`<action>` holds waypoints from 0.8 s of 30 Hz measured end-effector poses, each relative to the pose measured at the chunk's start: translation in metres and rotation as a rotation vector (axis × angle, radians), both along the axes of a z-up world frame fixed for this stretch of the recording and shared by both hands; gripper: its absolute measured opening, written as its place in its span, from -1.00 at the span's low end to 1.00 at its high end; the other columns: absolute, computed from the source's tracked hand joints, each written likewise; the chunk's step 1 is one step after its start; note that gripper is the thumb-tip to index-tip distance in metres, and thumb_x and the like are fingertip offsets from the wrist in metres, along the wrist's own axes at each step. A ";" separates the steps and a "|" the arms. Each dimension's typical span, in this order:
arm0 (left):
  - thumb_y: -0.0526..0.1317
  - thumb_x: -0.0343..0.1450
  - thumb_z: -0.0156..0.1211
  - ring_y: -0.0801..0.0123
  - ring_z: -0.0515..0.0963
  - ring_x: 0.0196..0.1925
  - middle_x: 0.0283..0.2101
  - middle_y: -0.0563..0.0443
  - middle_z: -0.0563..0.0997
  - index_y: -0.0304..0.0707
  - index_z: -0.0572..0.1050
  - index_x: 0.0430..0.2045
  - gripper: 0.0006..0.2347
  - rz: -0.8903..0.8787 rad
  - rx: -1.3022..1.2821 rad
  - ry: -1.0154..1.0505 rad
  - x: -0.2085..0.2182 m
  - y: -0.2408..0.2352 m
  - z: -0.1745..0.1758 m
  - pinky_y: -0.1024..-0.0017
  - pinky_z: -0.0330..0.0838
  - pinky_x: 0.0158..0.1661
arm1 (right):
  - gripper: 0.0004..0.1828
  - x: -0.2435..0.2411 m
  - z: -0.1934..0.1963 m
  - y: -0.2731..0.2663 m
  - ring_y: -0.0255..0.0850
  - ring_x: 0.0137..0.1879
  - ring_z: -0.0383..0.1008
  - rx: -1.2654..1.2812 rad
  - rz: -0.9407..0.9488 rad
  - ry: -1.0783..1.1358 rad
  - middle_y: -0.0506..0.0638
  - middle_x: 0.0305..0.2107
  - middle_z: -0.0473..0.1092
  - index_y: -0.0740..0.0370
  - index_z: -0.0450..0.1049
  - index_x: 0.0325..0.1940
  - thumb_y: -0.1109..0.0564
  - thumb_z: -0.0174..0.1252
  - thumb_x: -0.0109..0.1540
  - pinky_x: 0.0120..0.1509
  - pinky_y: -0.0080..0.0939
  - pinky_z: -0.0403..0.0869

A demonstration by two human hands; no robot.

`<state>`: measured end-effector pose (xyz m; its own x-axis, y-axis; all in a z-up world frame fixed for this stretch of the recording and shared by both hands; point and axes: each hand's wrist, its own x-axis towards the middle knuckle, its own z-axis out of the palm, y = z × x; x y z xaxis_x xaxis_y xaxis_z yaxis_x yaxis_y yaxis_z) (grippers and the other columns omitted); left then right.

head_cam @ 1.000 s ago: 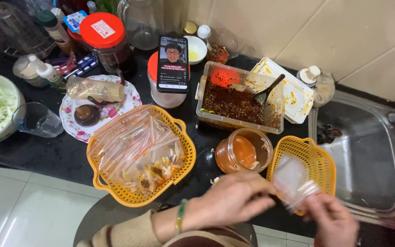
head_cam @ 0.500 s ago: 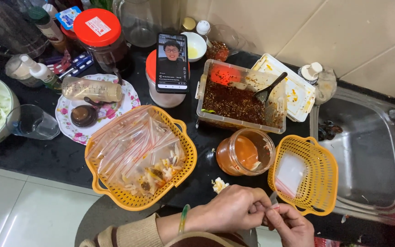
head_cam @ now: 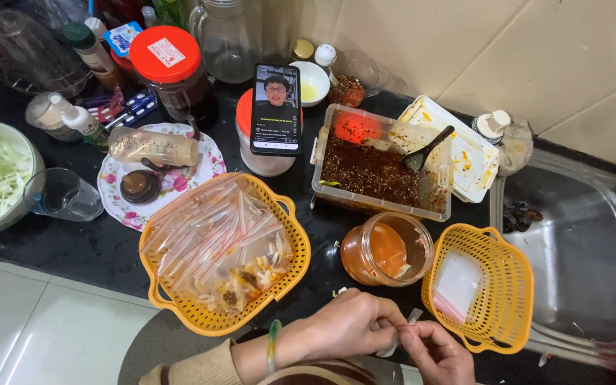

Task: Bagging pickled vegetables and sauce into small plastic bags using a spoon.

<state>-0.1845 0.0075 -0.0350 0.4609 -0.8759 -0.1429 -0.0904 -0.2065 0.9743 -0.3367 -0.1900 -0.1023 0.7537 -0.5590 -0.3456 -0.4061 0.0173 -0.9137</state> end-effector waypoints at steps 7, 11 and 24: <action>-0.18 0.43 0.10 0.22 0.67 -0.38 -0.48 0.19 0.61 -0.02 0.59 -0.20 -0.85 0.052 0.009 -0.238 -0.014 -0.007 -0.017 0.23 0.46 -0.31 | -0.92 0.001 -0.007 0.010 -0.39 -0.52 0.22 -0.296 0.043 -0.038 -0.07 -0.62 0.47 0.31 0.68 -0.37 0.22 0.40 0.17 -0.41 -0.40 0.23; -0.18 0.46 0.03 -0.06 0.67 -0.19 -0.21 -0.08 0.70 -0.16 0.57 -0.22 -0.82 0.084 0.021 -0.402 -0.018 -0.011 -0.023 -0.05 0.45 -0.28 | -0.87 0.003 0.004 0.018 -0.44 -0.56 0.22 -0.621 0.176 0.152 -0.20 -0.68 0.43 0.01 0.75 -0.36 0.02 0.32 0.18 -0.44 -0.39 0.30; -0.14 0.41 0.18 -0.01 0.63 -0.20 -0.18 -0.16 0.46 -0.13 0.38 0.00 -0.70 -0.200 -0.210 -0.765 -0.019 -0.003 -0.018 0.08 0.38 -0.57 | -0.67 -0.013 0.012 -0.045 -0.14 -0.56 0.29 -0.032 0.314 0.363 0.14 -0.74 0.45 0.38 0.56 -0.69 0.36 0.28 0.19 -0.38 -0.14 0.19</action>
